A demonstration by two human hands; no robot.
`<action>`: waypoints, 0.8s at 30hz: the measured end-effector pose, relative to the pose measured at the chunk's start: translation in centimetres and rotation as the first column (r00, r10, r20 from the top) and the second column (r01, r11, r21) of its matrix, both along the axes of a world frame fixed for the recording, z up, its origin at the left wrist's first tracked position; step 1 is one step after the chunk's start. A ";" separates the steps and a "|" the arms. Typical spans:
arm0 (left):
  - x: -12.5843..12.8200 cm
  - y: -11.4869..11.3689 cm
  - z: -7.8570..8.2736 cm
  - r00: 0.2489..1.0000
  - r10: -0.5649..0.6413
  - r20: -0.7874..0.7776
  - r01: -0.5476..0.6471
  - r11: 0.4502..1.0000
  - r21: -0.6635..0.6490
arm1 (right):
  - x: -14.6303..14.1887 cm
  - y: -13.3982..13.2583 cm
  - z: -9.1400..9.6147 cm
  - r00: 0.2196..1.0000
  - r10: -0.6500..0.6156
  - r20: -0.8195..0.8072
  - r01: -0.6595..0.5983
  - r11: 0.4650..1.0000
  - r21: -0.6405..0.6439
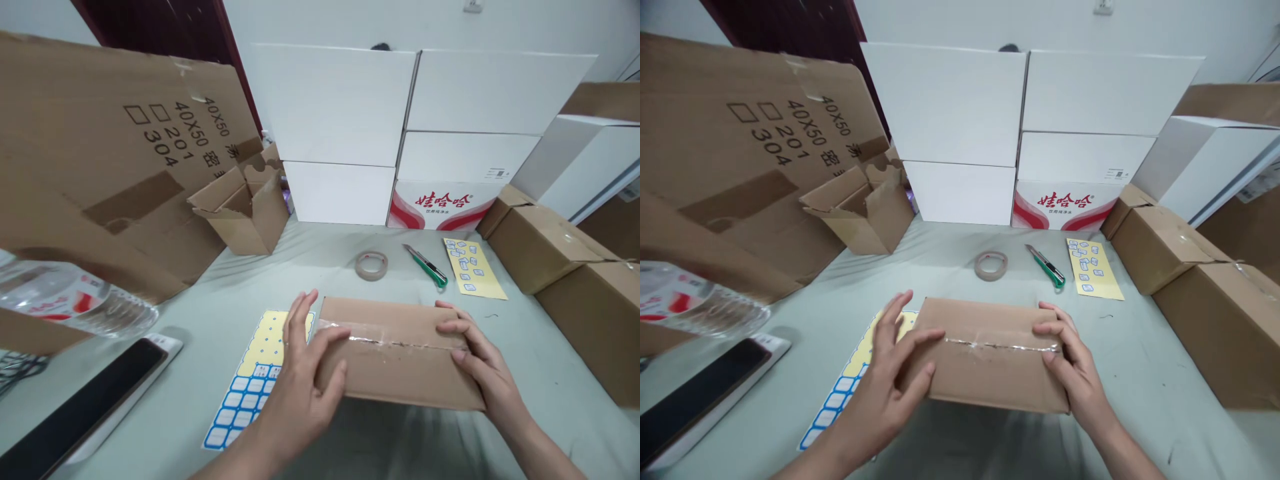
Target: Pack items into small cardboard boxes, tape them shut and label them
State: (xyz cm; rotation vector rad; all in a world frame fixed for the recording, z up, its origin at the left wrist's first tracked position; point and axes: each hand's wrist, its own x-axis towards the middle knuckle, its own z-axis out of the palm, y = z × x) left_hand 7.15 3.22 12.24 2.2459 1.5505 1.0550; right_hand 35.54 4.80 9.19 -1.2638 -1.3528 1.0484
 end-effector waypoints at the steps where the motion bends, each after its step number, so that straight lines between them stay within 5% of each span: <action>1: 0.1 0.1 0.5 0.994 -0.042 -0.105 0.050 0.996 0.080 | 0.5 0.7 0.0 1.000 0.011 -0.015 -0.011 1.000 0.024; 6: 0.7 1.7 2.0 0.921 -0.264 -0.285 0.316 0.936 0.154 | 2.3 8.4 -0.7 0.945 -0.123 0.302 0.018 0.944 0.328; 12: -0.2 2.2 1.9 0.861 -0.389 -0.328 0.429 0.902 0.058 | 0.4 17.0 -4.0 0.784 0.006 0.621 -0.230 0.932 0.281; 18: -0.6 1.9 1.1 0.852 -0.387 -0.353 0.433 0.900 0.058 | -2.3 21.4 -6.1 0.661 0.074 0.747 -0.367 0.900 0.236; 24: 0.0 1.9 0.4 0.862 -0.323 -0.390 0.400 0.907 0.131 | -2.9 22.3 -4.7 0.660 0.139 0.738 -0.419 0.884 0.207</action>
